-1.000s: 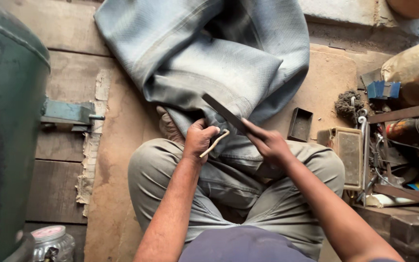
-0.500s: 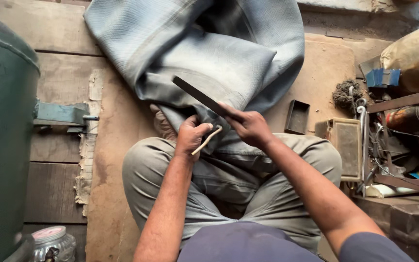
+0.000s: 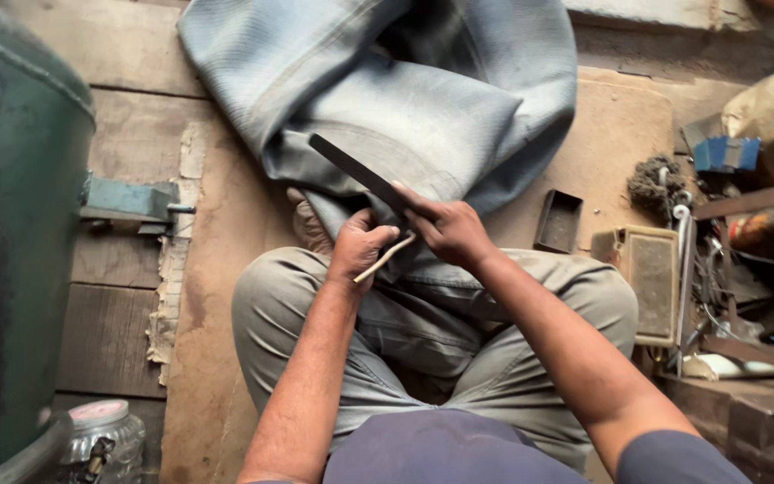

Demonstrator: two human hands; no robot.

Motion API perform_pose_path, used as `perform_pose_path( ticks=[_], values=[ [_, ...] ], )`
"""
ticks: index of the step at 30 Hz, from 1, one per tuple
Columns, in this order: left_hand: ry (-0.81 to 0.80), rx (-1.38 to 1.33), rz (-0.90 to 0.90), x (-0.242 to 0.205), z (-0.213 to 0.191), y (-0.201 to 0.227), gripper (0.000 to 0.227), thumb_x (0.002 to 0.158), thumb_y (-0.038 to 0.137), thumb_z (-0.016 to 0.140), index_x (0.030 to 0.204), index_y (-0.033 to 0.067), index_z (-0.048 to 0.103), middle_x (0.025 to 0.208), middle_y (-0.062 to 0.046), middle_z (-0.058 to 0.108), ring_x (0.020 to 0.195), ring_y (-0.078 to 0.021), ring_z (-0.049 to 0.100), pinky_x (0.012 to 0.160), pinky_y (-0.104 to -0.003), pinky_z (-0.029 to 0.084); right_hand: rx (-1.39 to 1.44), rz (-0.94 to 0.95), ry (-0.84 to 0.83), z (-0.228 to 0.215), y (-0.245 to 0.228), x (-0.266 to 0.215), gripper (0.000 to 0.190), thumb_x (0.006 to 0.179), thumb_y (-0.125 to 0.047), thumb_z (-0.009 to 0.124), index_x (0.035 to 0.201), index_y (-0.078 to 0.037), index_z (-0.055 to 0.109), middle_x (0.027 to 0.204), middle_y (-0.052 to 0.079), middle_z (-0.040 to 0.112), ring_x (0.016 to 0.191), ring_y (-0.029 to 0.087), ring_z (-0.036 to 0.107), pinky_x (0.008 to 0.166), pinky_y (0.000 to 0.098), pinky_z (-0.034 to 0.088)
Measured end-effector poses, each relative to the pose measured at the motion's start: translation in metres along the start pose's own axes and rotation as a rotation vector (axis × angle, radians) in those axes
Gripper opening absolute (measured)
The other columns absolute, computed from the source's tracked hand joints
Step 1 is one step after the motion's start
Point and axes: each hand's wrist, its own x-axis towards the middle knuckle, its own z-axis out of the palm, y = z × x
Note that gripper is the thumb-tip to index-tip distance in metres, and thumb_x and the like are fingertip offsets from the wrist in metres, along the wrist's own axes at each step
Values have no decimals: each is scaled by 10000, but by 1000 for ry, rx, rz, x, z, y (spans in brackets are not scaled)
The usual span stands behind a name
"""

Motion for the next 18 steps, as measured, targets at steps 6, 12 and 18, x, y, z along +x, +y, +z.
perform_pose_path(
  ticks=[6,12,18],
  values=[
    [-28,-75,-55,-9,11,11,293,804,-36,673,1092,6,707,967,-62,735,820,-152,690,756,-288,574,-1,326,-144,-36,7,-43,480,980,-221,644,1452,-292,593,745,211,669,548,246,612,617,362,533],
    [-58,-115,-72,-2,2,1,220,821,-56,672,1037,-41,711,940,-101,762,803,-183,716,750,-306,592,-52,388,-216,-34,3,-60,522,967,-202,650,1470,-313,574,727,205,674,539,242,612,601,371,522],
    [-36,-91,-37,1,-1,-2,205,853,-45,669,1054,-34,710,937,-92,746,802,-173,710,743,-299,587,-56,81,-73,3,-9,13,478,963,-193,657,1423,-308,602,918,133,776,773,318,743,705,373,554]
  ],
)
